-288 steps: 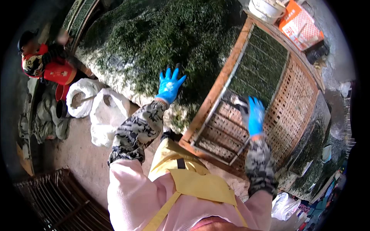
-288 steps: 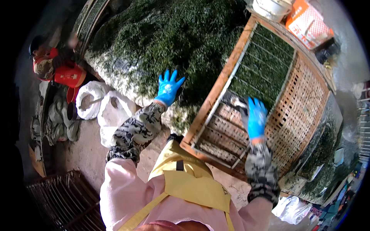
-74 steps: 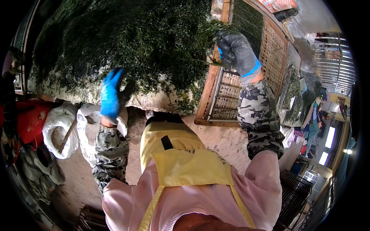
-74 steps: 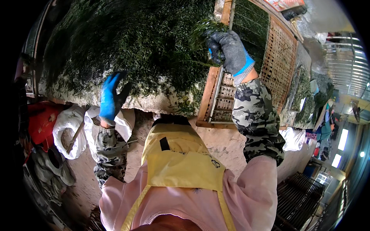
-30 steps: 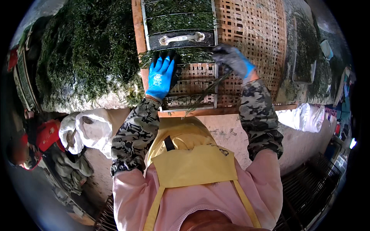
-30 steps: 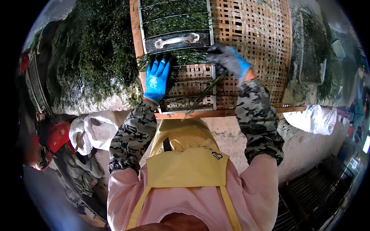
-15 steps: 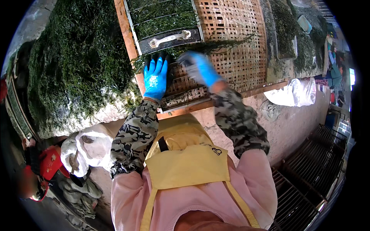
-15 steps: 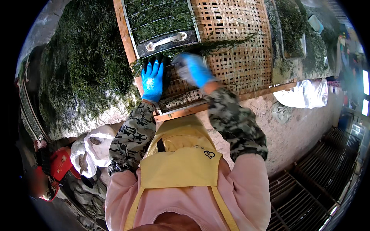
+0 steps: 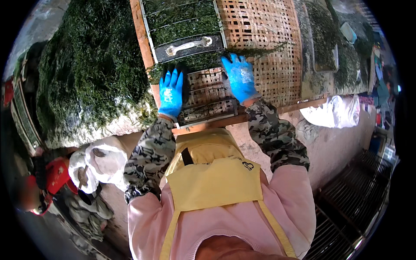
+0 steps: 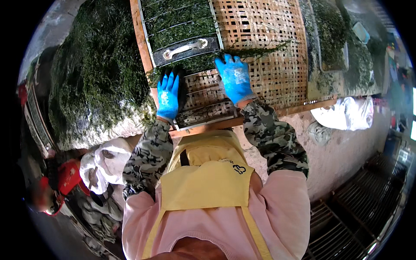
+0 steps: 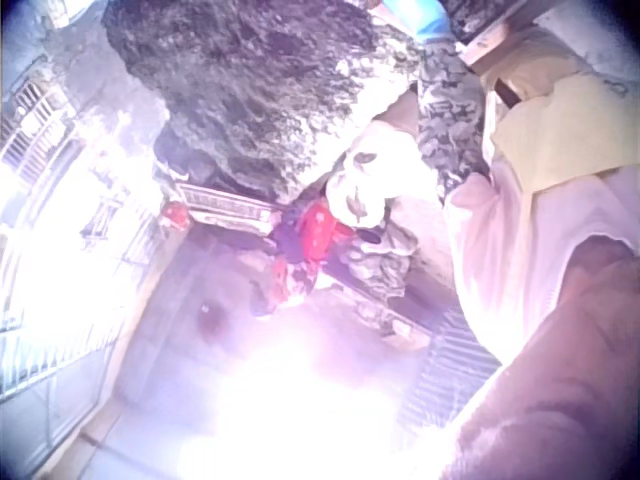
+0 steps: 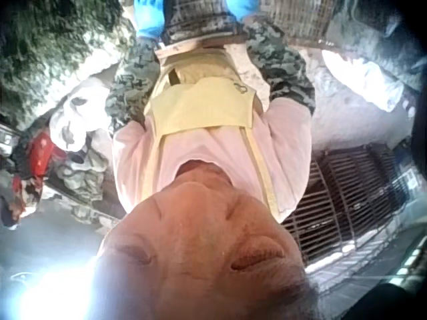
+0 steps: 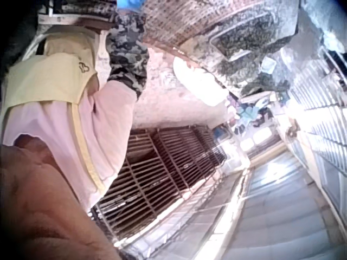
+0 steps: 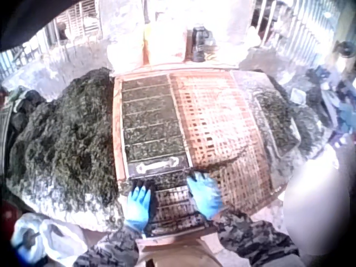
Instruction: The person processes tea leaves by spreading them across a drying rack, using a handheld tray to move the leaves, and manually distributing them on the processing table.
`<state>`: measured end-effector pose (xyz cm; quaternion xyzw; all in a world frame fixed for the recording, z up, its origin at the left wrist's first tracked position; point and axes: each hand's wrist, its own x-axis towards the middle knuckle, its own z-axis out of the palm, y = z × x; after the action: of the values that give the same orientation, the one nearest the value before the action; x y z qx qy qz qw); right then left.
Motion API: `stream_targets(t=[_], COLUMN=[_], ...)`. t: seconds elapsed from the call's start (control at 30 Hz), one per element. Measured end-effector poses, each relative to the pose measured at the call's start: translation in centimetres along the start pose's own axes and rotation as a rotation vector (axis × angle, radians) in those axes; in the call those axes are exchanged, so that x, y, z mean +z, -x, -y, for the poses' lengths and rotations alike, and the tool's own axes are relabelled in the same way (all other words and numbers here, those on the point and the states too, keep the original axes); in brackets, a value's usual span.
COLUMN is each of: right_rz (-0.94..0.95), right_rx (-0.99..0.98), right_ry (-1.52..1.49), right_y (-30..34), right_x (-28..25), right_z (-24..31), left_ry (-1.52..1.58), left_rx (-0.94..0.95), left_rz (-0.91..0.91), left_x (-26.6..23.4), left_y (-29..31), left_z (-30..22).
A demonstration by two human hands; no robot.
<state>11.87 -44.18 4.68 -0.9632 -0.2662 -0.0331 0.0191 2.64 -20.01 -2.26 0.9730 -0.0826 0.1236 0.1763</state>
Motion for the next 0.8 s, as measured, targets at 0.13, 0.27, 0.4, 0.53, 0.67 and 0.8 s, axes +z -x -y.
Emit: stream_targets(t=[0.13,0.27,0.4,0.53,0.67,0.8], right_rz=[0.172,-0.018,-0.035,-0.059,-0.162,0.014], right_rx=[-0.034,-0.166,-0.157,0.055,0.486,0.027], right_ry=[0.064,-0.258,-0.369,-0.428,-1.525,-1.406], right_y=[-1.0,-0.6,-2.4,-3.4,-2.4,-2.2], right_x=[0.2,7.2,2.1,-2.5,0.6,-0.3], right_z=[-0.8,-4.2,-5.8,-7.0,-6.0,0.0], left_ry=[-0.043,-0.057,-0.08,-0.075,-0.046,-0.151], left_rx=[-0.001,0.003,-0.011,-0.033,0.031,0.017], left_rz=[-0.034,-0.026,-0.046,-0.047,-0.112,-0.052], left_x=[0.4,0.3,0.5,0.0,1.0,3.6], left_y=[-0.4,-0.5,-0.4,-0.3,-0.7,-2.3], left_z=[0.3,0.0,0.4,-0.5,-2.8,-5.6])
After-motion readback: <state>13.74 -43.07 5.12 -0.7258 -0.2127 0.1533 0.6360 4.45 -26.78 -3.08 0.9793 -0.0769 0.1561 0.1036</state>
